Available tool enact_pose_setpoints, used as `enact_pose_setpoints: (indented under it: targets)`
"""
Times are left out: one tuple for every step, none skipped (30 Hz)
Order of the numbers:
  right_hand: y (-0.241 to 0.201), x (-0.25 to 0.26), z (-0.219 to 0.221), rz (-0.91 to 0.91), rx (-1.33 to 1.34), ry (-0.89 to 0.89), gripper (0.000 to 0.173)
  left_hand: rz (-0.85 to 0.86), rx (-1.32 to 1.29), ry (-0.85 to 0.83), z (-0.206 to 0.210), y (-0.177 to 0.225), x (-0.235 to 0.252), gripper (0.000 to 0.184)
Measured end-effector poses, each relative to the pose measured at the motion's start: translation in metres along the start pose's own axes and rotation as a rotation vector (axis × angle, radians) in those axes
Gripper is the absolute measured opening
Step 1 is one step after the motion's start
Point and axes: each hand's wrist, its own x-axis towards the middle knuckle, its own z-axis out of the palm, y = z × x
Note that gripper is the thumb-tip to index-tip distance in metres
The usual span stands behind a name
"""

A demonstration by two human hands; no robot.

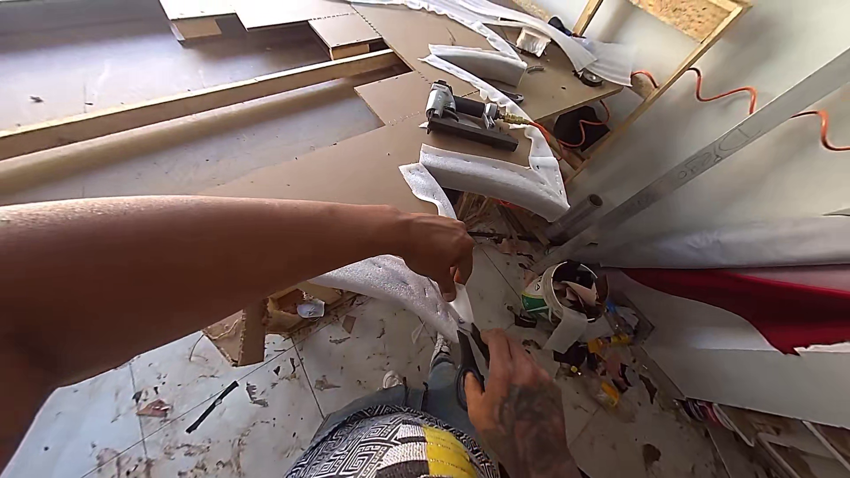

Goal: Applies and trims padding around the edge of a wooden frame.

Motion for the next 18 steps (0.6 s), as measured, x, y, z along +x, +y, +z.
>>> enact_pose_setpoints:
  targets:
    - [-0.001,0.001,0.001,-0.003,-0.012,-0.005,0.044,0.001,-0.028,0.009,0.000,-0.004,-0.001,0.018]
    - [0.000,0.003,0.004,-0.016,-0.016,0.028,0.046,-0.002,-0.055,0.021,0.000,-0.007,-0.004,0.018]
    - [-0.002,0.007,0.003,0.004,-0.009,0.006,0.047,-0.009,-0.084,0.031,0.000,-0.010,-0.006,0.018]
    - [-0.004,0.012,0.000,0.020,-0.006,-0.033,0.047,-0.020,-0.113,0.032,-0.001,-0.012,-0.008,0.019]
    - [-0.008,0.017,-0.005,0.028,0.001,-0.087,0.046,-0.021,-0.144,0.037,0.000,-0.013,-0.008,0.019]
    - [-0.011,0.023,-0.011,0.026,0.016,-0.126,0.041,-0.018,-0.182,0.049,0.000,-0.014,-0.008,0.020]
    - [-0.014,0.026,-0.010,-0.003,0.018,-0.085,0.037,-0.012,-0.224,0.075,0.000,-0.015,-0.009,0.021]
    - [-0.017,0.031,-0.013,-0.010,0.020,-0.080,0.035,-0.011,-0.259,0.109,-0.003,-0.015,-0.011,0.021]
    - [-0.022,0.037,-0.018,0.003,0.022,-0.120,0.036,-0.007,-0.284,0.153,-0.008,-0.014,-0.014,0.021]
    - [-0.025,0.041,-0.019,0.007,0.017,-0.152,0.039,-0.001,-0.316,0.206,-0.013,-0.014,-0.018,0.019]
    - [-0.022,0.043,-0.012,-0.049,0.023,-0.074,0.037,0.000,-0.356,0.267,-0.018,-0.015,-0.023,0.018]
    - [-0.018,0.042,-0.008,-0.103,0.054,-0.028,0.036,-0.030,-0.385,0.339,-0.023,-0.018,-0.030,0.018]
    - [-0.010,0.038,-0.005,-0.146,0.087,0.001,0.038,-0.104,-0.402,0.421,-0.029,-0.024,-0.040,0.018]
    - [-0.001,0.030,-0.002,-0.175,0.117,0.020,0.041,-0.225,-0.390,0.503,-0.032,-0.032,-0.053,0.018]
    - [0.008,0.019,-0.005,-0.172,0.146,0.007,0.046,-0.383,-0.362,0.576,-0.032,-0.041,-0.068,0.017]
    - [0.017,0.007,-0.010,-0.139,0.169,-0.026,0.051,-0.561,-0.344,0.628,-0.028,-0.047,-0.082,0.017]
    - [0.028,-0.004,-0.013,-0.102,0.194,-0.056,0.056,-0.700,-0.367,0.661,-0.020,-0.051,-0.094,0.019]
    - [0.039,-0.013,-0.016,-0.068,0.247,-0.091,0.059,-0.775,-0.423,0.682,-0.007,-0.050,-0.102,0.020]
